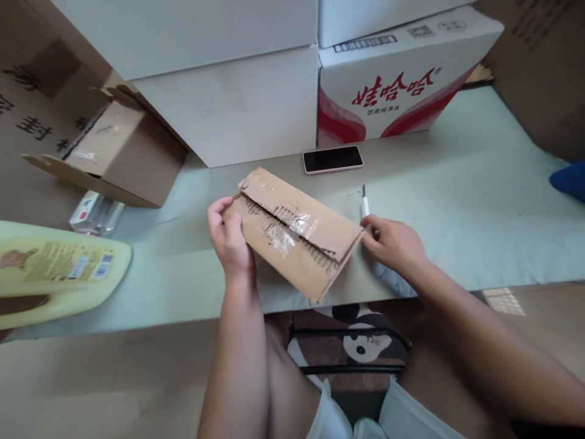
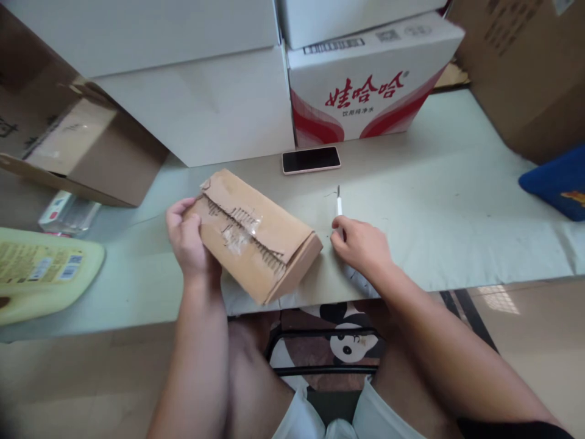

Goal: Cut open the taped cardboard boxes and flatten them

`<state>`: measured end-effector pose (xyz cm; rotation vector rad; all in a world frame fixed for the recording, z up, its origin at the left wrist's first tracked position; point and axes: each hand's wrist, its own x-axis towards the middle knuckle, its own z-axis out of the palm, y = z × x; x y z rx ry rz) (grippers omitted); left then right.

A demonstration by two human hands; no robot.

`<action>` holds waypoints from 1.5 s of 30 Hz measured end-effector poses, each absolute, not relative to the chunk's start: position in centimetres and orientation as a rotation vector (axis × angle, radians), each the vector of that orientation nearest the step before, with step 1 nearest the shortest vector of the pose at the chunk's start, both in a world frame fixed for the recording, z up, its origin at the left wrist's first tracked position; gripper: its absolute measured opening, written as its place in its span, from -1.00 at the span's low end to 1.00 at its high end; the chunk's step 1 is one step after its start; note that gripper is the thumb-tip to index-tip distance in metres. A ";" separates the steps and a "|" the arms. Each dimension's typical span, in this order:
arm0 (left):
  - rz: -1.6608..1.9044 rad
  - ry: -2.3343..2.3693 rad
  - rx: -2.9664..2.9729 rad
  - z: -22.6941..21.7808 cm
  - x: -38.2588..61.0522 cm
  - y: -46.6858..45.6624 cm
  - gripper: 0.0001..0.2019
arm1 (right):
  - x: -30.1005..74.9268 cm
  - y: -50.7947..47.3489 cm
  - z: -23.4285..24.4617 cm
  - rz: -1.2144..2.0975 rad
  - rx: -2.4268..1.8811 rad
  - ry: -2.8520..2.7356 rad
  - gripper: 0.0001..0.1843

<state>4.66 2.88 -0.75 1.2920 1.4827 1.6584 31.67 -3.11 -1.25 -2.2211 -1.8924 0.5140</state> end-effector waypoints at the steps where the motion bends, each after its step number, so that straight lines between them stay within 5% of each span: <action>1: 1.667 1.506 1.295 -0.7 5.0 2.8 -0.76 | 31.6 -3.1 -1.2 0.512 -2.143 -1.830 -0.77; 10: 1.632 1.553 1.317 -0.6 6.5 2.0 -0.78 | 31.4 -5.6 -0.1 0.365 -1.414 -1.311 -0.86; 14: 1.639 1.611 1.321 -0.7 6.6 1.9 -0.78 | 30.7 -8.2 2.0 0.483 -1.022 -1.573 -0.69; 24: 1.649 1.589 1.378 -1.1 6.4 2.0 -0.78 | 30.0 -8.9 4.0 0.097 -1.056 -2.007 -0.27; 40: 1.635 1.564 1.343 -0.9 6.6 1.9 -0.79 | 27.5 -9.5 5.8 0.041 -1.340 -1.959 -0.71; 45: 1.648 1.565 1.311 -0.8 6.4 2.0 -0.77 | 30.1 -10.2 4.7 0.165 -1.181 -1.899 -0.62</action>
